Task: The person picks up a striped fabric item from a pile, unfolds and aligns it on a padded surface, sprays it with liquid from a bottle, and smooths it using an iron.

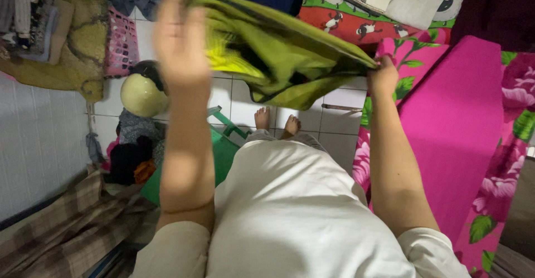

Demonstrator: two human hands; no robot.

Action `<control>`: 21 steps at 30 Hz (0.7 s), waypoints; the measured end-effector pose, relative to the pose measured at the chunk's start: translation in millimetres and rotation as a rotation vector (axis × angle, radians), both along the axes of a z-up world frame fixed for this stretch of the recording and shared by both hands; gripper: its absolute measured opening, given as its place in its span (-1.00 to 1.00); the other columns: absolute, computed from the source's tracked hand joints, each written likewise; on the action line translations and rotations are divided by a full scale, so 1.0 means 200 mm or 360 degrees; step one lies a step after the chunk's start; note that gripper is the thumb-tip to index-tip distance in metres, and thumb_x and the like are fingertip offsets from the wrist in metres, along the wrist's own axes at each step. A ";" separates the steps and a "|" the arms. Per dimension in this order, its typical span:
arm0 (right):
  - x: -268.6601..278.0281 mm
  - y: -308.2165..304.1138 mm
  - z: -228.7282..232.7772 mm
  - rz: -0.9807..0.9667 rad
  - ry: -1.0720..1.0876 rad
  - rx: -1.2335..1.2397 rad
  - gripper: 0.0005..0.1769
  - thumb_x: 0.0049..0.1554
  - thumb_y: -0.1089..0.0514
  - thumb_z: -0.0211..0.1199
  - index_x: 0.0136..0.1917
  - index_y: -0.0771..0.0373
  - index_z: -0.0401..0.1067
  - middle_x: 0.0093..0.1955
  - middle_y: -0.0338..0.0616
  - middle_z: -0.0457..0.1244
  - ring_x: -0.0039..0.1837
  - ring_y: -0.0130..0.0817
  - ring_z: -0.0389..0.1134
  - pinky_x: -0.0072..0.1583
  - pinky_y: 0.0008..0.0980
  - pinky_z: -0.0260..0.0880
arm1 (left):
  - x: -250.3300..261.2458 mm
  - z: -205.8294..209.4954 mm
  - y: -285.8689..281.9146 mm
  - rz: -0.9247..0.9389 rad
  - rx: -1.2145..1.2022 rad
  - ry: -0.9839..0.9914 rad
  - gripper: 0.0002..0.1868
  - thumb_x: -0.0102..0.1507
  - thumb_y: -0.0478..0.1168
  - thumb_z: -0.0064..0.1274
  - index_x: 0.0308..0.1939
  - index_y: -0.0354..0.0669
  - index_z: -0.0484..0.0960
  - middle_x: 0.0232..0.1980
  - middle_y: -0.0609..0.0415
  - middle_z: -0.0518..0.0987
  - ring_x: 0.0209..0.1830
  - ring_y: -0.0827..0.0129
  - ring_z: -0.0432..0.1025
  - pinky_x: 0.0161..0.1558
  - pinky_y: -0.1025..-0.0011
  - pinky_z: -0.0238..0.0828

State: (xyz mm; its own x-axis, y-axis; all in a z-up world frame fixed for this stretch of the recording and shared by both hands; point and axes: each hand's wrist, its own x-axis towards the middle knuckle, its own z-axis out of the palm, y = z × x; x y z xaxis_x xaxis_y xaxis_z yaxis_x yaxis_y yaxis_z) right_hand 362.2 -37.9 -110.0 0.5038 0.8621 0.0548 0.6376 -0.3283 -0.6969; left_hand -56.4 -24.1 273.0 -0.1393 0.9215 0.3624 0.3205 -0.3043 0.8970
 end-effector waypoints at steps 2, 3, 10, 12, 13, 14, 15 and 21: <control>0.08 -0.05 -0.08 -0.0109 0.0049 -0.0117 -0.75 0.13 0.28 0.28 0.11 0.15 0.53 -0.03 0.10 0.42 -0.01 -0.02 0.44 0.03 -0.10 0.43 | -0.16 0.03 0.01 0.0213 0.0276 -0.0059 -0.55 0.59 -0.20 -0.02 0.49 -0.38 0.33 0.51 -0.17 0.42 0.55 0.22 0.34 0.61 0.22 0.21; 0.11 -0.07 -0.10 -0.0163 0.0074 -0.0177 -0.82 0.24 0.24 0.26 0.12 0.13 0.55 -0.03 0.08 0.42 -0.02 -0.06 0.46 0.04 -0.12 0.44 | -0.23 0.04 0.02 0.0286 0.0288 -0.0189 -0.48 0.57 -0.14 -0.01 0.53 -0.37 0.32 0.54 -0.18 0.40 0.58 0.19 0.32 0.65 0.21 0.14; 0.10 -0.01 0.19 -0.0079 0.1928 0.0416 -0.77 0.40 0.21 0.04 0.28 0.23 0.40 0.07 -0.19 0.37 0.03 -0.34 0.42 0.03 -0.30 0.47 | -0.33 -0.06 0.12 0.0210 0.0342 -0.0347 -0.54 0.56 -0.13 -0.02 0.43 -0.41 0.42 0.35 -0.19 0.54 0.33 0.19 0.44 0.44 0.24 0.31; 0.02 -0.01 0.46 -0.0007 0.2219 0.0414 -0.72 0.35 0.24 0.02 0.29 0.25 0.40 0.09 -0.17 0.39 0.10 -0.33 0.46 0.16 -0.27 0.57 | -0.26 -0.10 0.14 0.0390 0.0311 0.0137 -0.58 0.57 -0.17 0.01 0.41 -0.38 0.38 0.38 -0.09 0.47 0.39 0.29 0.40 0.42 0.31 0.28; -0.03 -0.01 0.59 0.0053 0.2114 0.0358 -0.71 0.33 0.24 0.02 0.28 0.22 0.41 0.08 -0.20 0.38 0.10 -0.37 0.44 0.15 -0.30 0.54 | -0.20 -0.12 0.13 0.0295 0.0040 0.0014 -0.66 0.50 -0.16 0.04 0.27 -0.31 0.50 0.17 -0.04 0.54 0.11 0.33 0.42 0.15 0.37 0.37; -0.08 -0.01 0.71 0.0111 0.2011 0.0302 -0.70 0.30 0.24 0.03 0.27 0.19 0.41 0.07 -0.23 0.38 0.09 -0.40 0.43 0.14 -0.34 0.51 | -0.10 -0.15 0.11 0.0188 -0.0230 -0.0102 -0.73 0.44 -0.15 0.08 0.14 -0.23 0.62 -0.04 0.02 0.60 -0.17 0.38 0.45 -0.13 0.43 0.46; -0.13 -0.01 0.82 0.0167 0.1906 0.0246 -0.69 0.28 0.24 0.04 0.26 0.17 0.41 0.06 -0.26 0.38 0.08 -0.43 0.42 0.13 -0.38 0.49 | 0.00 -0.18 0.09 0.0113 -0.0290 0.0020 -0.74 0.41 -0.13 0.15 0.08 -0.21 0.60 -0.08 0.04 0.60 -0.21 0.40 0.46 -0.20 0.47 0.43; -0.35 -0.15 1.40 0.1252 0.1413 0.0119 -0.77 0.25 0.34 0.20 0.19 0.30 0.42 0.01 -0.31 0.29 0.09 -0.50 0.28 0.13 -0.53 0.27 | 0.49 -0.31 -0.06 -0.0596 0.0448 0.0749 -0.26 0.03 -0.14 0.39 0.25 -0.20 0.46 0.17 -0.13 0.53 0.10 -0.06 0.48 0.09 0.17 0.44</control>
